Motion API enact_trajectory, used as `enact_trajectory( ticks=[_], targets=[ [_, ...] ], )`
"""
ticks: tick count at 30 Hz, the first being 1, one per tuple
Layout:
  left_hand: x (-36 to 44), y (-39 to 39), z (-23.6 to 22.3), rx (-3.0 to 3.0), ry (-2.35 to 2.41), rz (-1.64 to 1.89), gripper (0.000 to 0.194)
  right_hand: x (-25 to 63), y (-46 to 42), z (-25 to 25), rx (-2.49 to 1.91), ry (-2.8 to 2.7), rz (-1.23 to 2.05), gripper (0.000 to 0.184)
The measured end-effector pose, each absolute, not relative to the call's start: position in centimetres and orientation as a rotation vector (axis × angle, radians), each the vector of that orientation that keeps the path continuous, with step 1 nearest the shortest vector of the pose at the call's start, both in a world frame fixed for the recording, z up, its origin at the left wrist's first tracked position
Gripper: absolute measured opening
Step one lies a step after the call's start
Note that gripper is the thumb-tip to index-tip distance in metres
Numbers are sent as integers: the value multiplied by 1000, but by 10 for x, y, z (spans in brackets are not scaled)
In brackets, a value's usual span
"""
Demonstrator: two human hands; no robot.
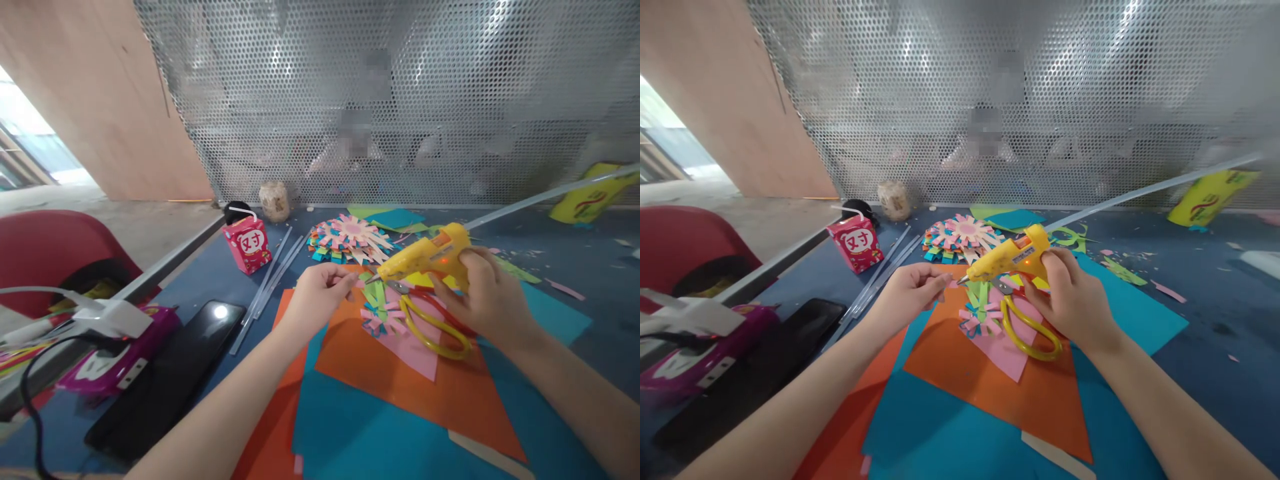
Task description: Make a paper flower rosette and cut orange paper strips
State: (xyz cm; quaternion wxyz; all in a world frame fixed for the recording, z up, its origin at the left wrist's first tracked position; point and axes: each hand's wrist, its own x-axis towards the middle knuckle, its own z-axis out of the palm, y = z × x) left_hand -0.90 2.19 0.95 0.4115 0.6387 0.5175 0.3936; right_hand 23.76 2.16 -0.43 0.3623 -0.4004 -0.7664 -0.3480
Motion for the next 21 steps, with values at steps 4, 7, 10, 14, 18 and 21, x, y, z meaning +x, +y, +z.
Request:
enact_trajectory(
  ticks=[4, 7, 10, 14, 18, 21],
  targets=[
    [-9, 22, 8, 1601, 1294, 1013, 26, 236, 21, -4, -1038, -1989, -911, 29],
    [-9, 22, 8, 1604, 1293, 1023, 25, 234, 20, -5, -1041, -1993, -928, 29],
    [-9, 22, 8, 1617, 1297, 1011, 23, 234, 20, -6, -1040, -1998, -947, 30],
    [-9, 22, 9, 1621, 1301, 1007, 23, 236, 20, -6, -1043, -2002, -961, 31],
    [-10, 23, 8, 1602, 1292, 1015, 25, 235, 21, -6, -1031, -2004, -979, 28],
    [-10, 23, 8, 1598, 1282, 1021, 27, 234, 20, -4, -1034, -2003, -987, 26]
  ],
)
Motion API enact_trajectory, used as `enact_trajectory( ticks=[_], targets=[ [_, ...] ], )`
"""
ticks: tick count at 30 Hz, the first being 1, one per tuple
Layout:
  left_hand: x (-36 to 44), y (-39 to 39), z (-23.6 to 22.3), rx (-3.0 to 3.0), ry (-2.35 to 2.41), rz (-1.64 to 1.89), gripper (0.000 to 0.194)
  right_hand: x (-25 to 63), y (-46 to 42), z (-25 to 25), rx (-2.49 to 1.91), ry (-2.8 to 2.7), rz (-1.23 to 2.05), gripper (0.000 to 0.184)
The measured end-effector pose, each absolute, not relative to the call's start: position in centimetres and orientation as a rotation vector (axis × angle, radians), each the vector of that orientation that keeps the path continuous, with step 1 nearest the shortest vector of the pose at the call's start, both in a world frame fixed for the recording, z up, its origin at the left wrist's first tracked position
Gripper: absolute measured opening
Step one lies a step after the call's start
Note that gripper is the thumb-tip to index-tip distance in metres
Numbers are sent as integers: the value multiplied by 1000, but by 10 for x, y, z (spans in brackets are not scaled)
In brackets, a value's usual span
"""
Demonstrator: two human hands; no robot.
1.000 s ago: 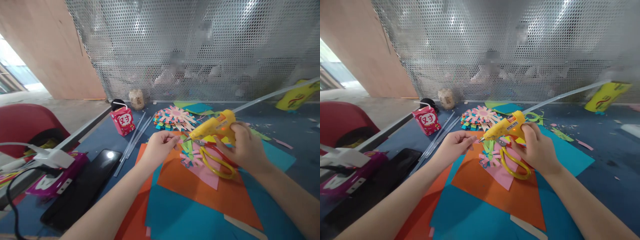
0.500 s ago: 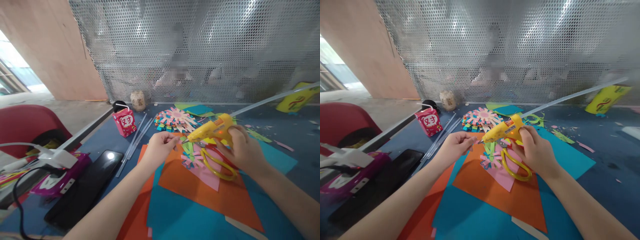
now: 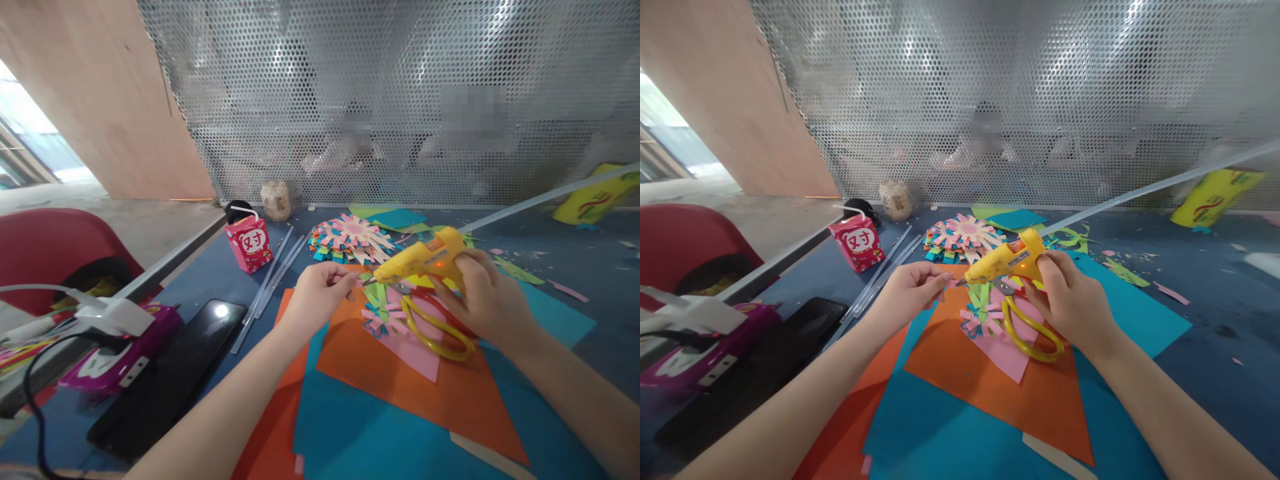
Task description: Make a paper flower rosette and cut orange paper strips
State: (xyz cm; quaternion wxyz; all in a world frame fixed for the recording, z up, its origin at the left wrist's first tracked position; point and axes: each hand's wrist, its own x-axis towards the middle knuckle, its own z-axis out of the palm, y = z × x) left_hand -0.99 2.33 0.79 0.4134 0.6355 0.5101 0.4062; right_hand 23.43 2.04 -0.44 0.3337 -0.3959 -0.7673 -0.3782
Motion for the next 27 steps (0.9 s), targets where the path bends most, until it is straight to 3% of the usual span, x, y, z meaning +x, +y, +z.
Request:
enact_trajectory(
  ticks=[27],
  targets=[
    [-11, 23, 10, 1538, 1245, 1052, 26, 233, 17, -1, -1026, -1991, -998, 23]
  ],
)
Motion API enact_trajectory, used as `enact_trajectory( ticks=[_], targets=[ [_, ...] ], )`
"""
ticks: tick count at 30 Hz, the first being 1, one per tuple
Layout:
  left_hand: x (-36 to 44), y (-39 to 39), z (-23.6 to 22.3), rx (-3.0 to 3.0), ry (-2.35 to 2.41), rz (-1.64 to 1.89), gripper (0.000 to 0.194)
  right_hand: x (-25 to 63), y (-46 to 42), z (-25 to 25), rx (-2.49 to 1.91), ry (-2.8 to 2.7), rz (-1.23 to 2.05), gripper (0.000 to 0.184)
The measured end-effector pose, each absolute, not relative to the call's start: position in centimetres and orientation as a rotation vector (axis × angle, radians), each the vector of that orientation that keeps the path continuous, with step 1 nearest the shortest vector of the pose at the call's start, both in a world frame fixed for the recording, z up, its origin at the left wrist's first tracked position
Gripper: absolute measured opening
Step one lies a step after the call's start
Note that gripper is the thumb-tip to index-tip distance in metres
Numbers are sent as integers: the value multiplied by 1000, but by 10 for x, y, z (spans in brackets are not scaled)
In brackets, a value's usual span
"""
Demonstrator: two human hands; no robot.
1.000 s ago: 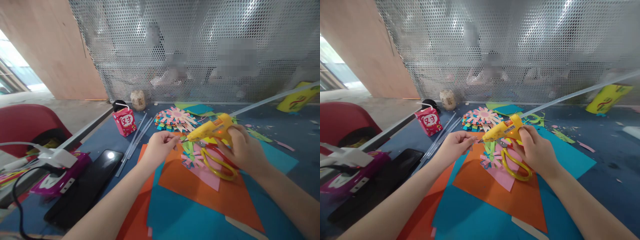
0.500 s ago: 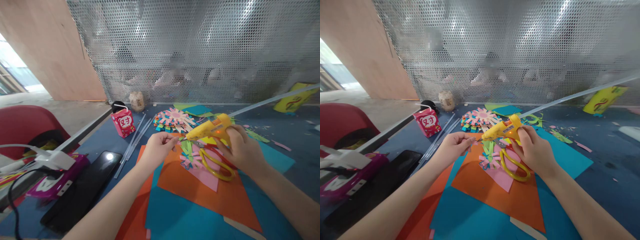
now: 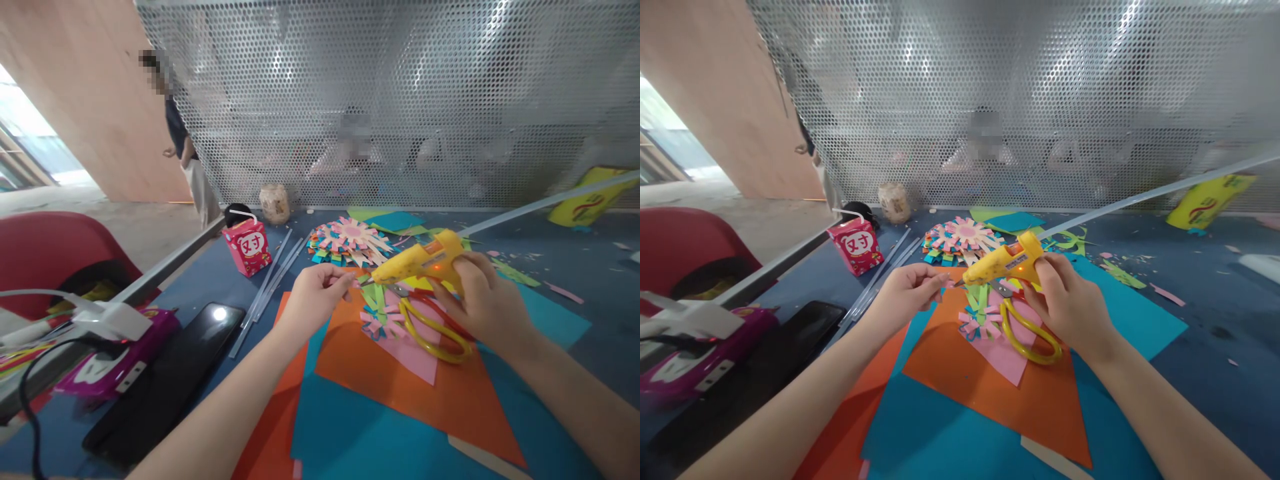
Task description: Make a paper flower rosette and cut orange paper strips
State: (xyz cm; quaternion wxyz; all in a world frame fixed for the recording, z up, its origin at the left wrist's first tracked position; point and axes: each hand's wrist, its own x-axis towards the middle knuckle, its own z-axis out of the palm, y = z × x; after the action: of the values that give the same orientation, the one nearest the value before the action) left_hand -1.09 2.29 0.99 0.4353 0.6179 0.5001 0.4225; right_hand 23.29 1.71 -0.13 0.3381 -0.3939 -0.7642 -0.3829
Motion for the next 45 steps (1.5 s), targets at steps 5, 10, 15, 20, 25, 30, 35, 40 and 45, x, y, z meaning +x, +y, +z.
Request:
enact_trajectory(
  ticks=[5, 10, 15, 20, 25, 30, 35, 40, 45],
  targets=[
    [-10, 24, 9, 1531, 1244, 1060, 26, 233, 16, -2, -1045, -1997, -990, 24],
    [-10, 23, 11, 1520, 1236, 1061, 25, 233, 16, -3, -1058, -2007, -991, 25],
    [-10, 22, 13, 1513, 1239, 1051, 25, 233, 16, -3, -1091, -2001, -1003, 25],
    [-10, 22, 13, 1522, 1244, 1048, 25, 233, 15, -2, -1100, -2004, -976, 25],
    [-11, 23, 11, 1545, 1223, 1044, 27, 234, 16, -3, -1098, -1990, -967, 26],
    [-10, 21, 15, 1527, 1229, 1084, 25, 235, 19, -7, -1095, -2005, -913, 27],
    [-8, 19, 20, 1452, 1177, 1120, 24, 233, 22, -9, -1481, -1832, -566, 39],
    [-8, 19, 20, 1292, 1130, 1034, 22, 239, 23, 4, -1835, -1566, -285, 45],
    [-7, 18, 20, 1252, 1150, 1004, 18, 272, 31, 15, -2057, -1378, -284, 47]
  ],
)
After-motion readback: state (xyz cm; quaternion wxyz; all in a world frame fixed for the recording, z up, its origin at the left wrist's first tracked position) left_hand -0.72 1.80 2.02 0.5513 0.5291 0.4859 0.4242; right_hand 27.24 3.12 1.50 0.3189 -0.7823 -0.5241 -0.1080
